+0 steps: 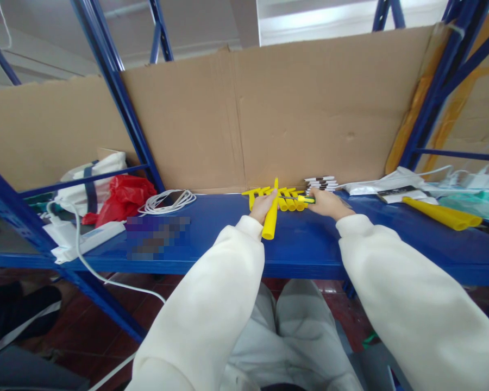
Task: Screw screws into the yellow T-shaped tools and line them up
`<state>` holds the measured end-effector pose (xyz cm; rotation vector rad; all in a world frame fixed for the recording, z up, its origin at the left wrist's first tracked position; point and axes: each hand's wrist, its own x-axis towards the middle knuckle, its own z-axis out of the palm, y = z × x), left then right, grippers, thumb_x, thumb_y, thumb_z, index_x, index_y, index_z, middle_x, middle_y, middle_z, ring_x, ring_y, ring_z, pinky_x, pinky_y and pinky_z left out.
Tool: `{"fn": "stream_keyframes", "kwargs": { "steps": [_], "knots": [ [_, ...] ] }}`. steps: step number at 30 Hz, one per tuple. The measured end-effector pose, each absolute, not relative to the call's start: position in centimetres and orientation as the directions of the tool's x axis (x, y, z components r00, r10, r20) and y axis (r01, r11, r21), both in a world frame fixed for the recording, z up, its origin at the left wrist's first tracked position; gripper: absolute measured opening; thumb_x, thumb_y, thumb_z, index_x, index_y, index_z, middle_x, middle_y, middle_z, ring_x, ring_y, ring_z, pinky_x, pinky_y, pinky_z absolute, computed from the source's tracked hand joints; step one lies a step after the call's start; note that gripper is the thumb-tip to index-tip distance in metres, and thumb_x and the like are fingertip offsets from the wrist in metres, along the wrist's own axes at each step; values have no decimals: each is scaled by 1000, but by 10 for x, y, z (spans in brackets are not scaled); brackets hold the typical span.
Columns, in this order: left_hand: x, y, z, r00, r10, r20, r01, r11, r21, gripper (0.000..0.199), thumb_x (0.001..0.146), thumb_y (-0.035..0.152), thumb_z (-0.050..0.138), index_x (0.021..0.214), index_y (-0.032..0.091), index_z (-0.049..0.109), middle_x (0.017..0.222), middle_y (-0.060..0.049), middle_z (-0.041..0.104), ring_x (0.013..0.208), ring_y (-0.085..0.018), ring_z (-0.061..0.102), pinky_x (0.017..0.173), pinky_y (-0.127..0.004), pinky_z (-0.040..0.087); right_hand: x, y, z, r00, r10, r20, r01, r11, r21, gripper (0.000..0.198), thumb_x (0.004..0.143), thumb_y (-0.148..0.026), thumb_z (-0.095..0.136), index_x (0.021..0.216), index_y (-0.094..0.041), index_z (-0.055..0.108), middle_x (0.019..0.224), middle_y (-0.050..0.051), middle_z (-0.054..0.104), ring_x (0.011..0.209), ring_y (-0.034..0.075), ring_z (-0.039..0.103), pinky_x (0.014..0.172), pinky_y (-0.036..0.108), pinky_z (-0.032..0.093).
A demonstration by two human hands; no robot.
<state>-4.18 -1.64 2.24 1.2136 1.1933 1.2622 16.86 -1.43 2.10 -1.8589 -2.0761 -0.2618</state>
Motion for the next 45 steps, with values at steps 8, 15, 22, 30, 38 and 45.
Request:
{"fn": "stream_keyframes", "kwargs": {
  "steps": [8, 15, 22, 30, 38, 45],
  "knots": [
    [-44, -13, 19, 1, 998, 69, -23, -69, 997, 46, 100, 32, 64, 56, 17, 61, 47, 1, 55, 45, -8, 50, 52, -21, 40, 172, -12, 20, -108, 906, 408, 976, 175, -128, 24, 82, -21, 66, 106, -19, 69, 105, 14, 77, 91, 28, 72, 73, 30, 48],
    [-45, -7, 16, 10, 997, 72, 22, -73, 997, 47, 98, 38, 66, 57, 16, 63, 50, -1, 59, 46, -9, 52, 54, -22, 42, 174, -11, 17, -99, 907, 410, 983, 153, -99, 27, 83, -23, 67, 110, -21, 66, 94, 10, 78, 84, 27, 72, 64, 28, 44],
    [-45, -8, 18, 16, 998, 68, 22, -69, 997, 46, 101, 34, 62, 59, 16, 63, 49, 0, 58, 48, -9, 53, 54, -21, 41, 171, -11, 18, -135, 908, 396, 975, 193, -111, 27, 82, -19, 63, 108, -17, 71, 109, 15, 77, 96, 28, 73, 76, 30, 49],
    [-46, -5, 16, 23, 998, 62, 45, -63, 997, 45, 100, 36, 64, 60, 15, 65, 51, -2, 60, 50, -10, 54, 59, -23, 45, 171, -13, 18, -95, 913, 396, 987, 140, -85, 29, 83, -20, 66, 112, -20, 66, 102, 13, 78, 91, 28, 72, 69, 29, 47],
    [-45, -7, 18, 18, 999, 42, 54, -43, 998, 43, 101, 36, 62, 65, 14, 68, 54, -3, 62, 53, -12, 58, 62, -25, 48, 171, -13, 16, -120, 931, 343, 987, 148, -56, 33, 87, -24, 62, 119, -19, 67, 110, 15, 78, 96, 28, 73, 72, 29, 48],
    [-46, -6, 18, 14, 999, 45, 52, -46, 998, 44, 100, 36, 64, 62, 15, 67, 52, -2, 61, 51, -11, 56, 60, -24, 47, 171, -10, 15, -137, 927, 350, 984, 169, -62, 28, 89, -29, 58, 111, -18, 72, 107, 14, 79, 96, 27, 74, 73, 29, 49]
  ]
}}
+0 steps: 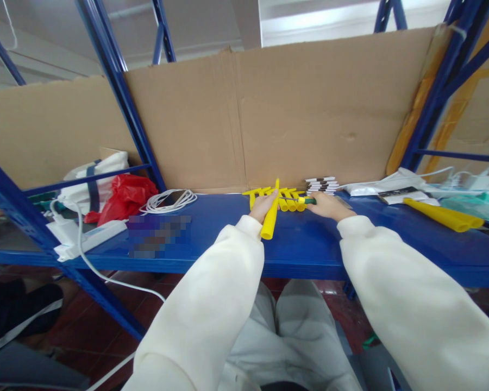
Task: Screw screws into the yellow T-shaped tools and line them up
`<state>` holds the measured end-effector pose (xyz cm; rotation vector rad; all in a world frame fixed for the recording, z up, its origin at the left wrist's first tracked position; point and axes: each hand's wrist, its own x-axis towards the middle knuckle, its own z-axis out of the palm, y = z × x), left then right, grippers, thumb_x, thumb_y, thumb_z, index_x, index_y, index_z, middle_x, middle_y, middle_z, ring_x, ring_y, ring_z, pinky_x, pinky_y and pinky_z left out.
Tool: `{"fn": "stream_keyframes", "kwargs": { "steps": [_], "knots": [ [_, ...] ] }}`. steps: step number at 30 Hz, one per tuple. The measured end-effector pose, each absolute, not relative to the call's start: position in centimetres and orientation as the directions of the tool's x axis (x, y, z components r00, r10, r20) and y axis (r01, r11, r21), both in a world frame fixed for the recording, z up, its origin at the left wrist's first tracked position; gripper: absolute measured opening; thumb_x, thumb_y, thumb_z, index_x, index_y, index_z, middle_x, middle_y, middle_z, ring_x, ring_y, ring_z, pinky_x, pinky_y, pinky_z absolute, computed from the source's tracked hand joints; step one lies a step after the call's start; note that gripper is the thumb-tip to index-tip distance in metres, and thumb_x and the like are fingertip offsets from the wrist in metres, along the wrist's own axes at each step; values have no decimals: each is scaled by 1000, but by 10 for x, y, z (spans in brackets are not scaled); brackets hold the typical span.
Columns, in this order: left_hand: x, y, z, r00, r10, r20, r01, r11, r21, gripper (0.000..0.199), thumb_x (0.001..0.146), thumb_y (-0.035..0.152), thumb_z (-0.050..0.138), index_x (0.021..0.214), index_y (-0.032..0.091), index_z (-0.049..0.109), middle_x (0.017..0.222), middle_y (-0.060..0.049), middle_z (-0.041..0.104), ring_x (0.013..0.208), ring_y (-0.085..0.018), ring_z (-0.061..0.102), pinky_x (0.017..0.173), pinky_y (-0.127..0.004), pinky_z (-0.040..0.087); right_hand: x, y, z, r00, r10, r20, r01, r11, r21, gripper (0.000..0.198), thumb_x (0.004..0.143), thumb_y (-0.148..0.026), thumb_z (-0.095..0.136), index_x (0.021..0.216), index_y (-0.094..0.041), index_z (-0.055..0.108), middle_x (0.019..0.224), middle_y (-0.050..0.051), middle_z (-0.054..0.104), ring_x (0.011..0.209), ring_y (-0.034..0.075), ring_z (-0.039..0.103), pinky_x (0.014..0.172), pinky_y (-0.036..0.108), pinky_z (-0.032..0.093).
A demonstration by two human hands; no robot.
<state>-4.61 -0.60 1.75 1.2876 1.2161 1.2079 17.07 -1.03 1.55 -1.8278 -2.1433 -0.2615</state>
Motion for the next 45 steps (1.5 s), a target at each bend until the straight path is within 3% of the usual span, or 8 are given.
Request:
{"fn": "stream_keyframes", "kwargs": {
  "steps": [15, 26, 32, 36, 42, 45],
  "knots": [
    [-48, -2, 15, 21, 996, 82, 45, -83, 996, 46, 97, 39, 68, 56, 17, 62, 52, -1, 60, 49, -10, 55, 58, -23, 45, 172, -8, 13, -158, 920, 358, 979, 194, -67, 32, 87, -26, 62, 116, -18, 69, 107, 14, 79, 94, 26, 73, 72, 28, 48],
    [-47, -6, 15, 23, 997, 77, 27, -78, 997, 48, 97, 38, 67, 55, 17, 62, 51, -1, 59, 48, -10, 53, 57, -25, 43, 173, -10, 15, -178, 902, 394, 974, 219, -63, 24, 82, -22, 65, 106, -21, 65, 97, 11, 77, 84, 26, 71, 67, 28, 44],
    [-47, -12, 19, 22, 998, 60, 42, -61, 997, 49, 99, 35, 64, 54, 16, 63, 52, -2, 59, 52, -11, 54, 63, -26, 46, 169, -19, 19, -151, 927, 342, 983, 176, -43, 32, 86, -26, 62, 117, -18, 67, 107, 16, 78, 95, 29, 73, 75, 31, 47],
    [-46, -12, 18, 18, 998, 67, 25, -68, 997, 49, 99, 35, 64, 54, 16, 61, 52, -2, 60, 50, -10, 53, 62, -25, 45, 170, -15, 17, -185, 909, 373, 977, 212, -33, 27, 89, -28, 59, 111, -18, 70, 112, 16, 77, 98, 29, 72, 78, 31, 48],
    [-48, -5, 15, 39, 996, 74, 47, -76, 996, 46, 99, 37, 64, 58, 16, 65, 52, -1, 59, 51, -11, 54, 61, -24, 45, 174, -7, 13, -178, 895, 408, 977, 209, -32, 27, 82, -25, 65, 109, -20, 66, 98, 12, 78, 84, 26, 71, 67, 28, 44],
    [-48, -3, 13, 36, 996, 79, 43, -80, 996, 44, 98, 39, 66, 59, 17, 65, 51, -1, 59, 50, -10, 54, 59, -24, 45, 172, -10, 15, -165, 905, 393, 981, 193, -32, 29, 84, -25, 64, 112, -19, 66, 101, 13, 78, 87, 27, 72, 69, 29, 46]
  ]
}}
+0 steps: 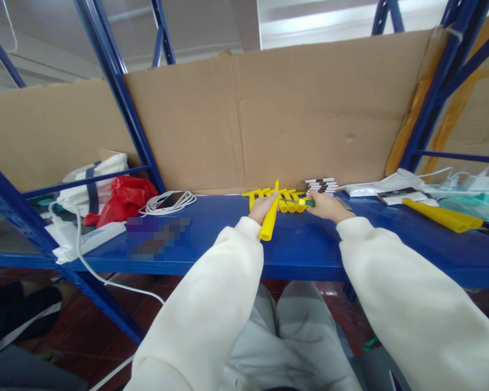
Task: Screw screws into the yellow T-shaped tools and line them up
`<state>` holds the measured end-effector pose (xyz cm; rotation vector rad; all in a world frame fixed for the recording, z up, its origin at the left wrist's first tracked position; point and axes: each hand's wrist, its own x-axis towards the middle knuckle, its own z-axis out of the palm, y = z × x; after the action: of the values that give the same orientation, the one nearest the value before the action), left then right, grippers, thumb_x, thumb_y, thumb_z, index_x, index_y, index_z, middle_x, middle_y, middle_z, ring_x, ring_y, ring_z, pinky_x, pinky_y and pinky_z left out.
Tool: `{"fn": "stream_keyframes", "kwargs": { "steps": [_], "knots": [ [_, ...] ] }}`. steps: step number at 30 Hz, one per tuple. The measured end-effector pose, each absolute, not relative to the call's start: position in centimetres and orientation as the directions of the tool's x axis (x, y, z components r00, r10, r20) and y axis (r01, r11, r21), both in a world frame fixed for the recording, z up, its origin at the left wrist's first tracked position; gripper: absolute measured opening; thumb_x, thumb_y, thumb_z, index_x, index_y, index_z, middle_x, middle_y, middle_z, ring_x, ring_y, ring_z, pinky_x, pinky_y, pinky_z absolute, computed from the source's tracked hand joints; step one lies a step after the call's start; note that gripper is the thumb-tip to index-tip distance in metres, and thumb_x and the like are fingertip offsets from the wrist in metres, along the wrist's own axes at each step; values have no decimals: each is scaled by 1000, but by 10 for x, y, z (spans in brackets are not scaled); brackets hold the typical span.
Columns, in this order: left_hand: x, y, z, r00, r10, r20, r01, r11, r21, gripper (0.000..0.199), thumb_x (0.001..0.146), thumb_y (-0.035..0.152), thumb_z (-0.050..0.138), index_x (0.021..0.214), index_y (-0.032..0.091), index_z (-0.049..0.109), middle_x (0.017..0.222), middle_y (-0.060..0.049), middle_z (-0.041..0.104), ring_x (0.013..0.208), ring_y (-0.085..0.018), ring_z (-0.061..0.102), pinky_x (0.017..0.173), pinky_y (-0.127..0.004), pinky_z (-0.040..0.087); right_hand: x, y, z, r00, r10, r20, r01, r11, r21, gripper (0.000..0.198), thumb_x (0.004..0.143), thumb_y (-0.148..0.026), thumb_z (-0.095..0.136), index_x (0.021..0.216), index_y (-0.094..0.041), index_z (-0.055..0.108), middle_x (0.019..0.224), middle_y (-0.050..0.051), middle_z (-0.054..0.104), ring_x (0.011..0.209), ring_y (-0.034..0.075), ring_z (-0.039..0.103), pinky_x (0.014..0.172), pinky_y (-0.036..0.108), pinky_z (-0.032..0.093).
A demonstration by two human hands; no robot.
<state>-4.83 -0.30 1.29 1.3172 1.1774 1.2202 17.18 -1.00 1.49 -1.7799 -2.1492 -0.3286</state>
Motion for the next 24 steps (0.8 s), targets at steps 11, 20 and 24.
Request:
{"fn": "stream_keyframes", "kwargs": {
  "steps": [11, 20, 24],
  "knots": [
    [-46, -16, 20, 28, 998, 64, 33, -65, 997, 51, 100, 34, 62, 53, 16, 61, 53, -2, 60, 53, -11, 55, 65, -26, 48, 170, -13, 16, -165, 913, 374, 980, 193, -40, 33, 83, -26, 66, 115, -19, 68, 103, 13, 79, 91, 27, 73, 72, 28, 48],
    [-46, -13, 19, 30, 998, 61, 11, -61, 998, 46, 99, 35, 64, 58, 16, 63, 53, -2, 60, 52, -11, 56, 64, -26, 48, 168, -15, 16, -160, 914, 374, 981, 188, -41, 37, 86, -25, 63, 121, -18, 69, 113, 15, 78, 100, 29, 74, 79, 30, 51],
    [-47, -11, 17, 36, 998, 52, -5, -51, 999, 43, 99, 35, 63, 62, 15, 65, 53, -2, 61, 52, -12, 57, 60, -26, 49, 170, -11, 12, -199, 904, 377, 972, 230, -39, 31, 84, -24, 63, 114, -21, 73, 108, 11, 80, 98, 27, 74, 81, 30, 52]
  ]
}}
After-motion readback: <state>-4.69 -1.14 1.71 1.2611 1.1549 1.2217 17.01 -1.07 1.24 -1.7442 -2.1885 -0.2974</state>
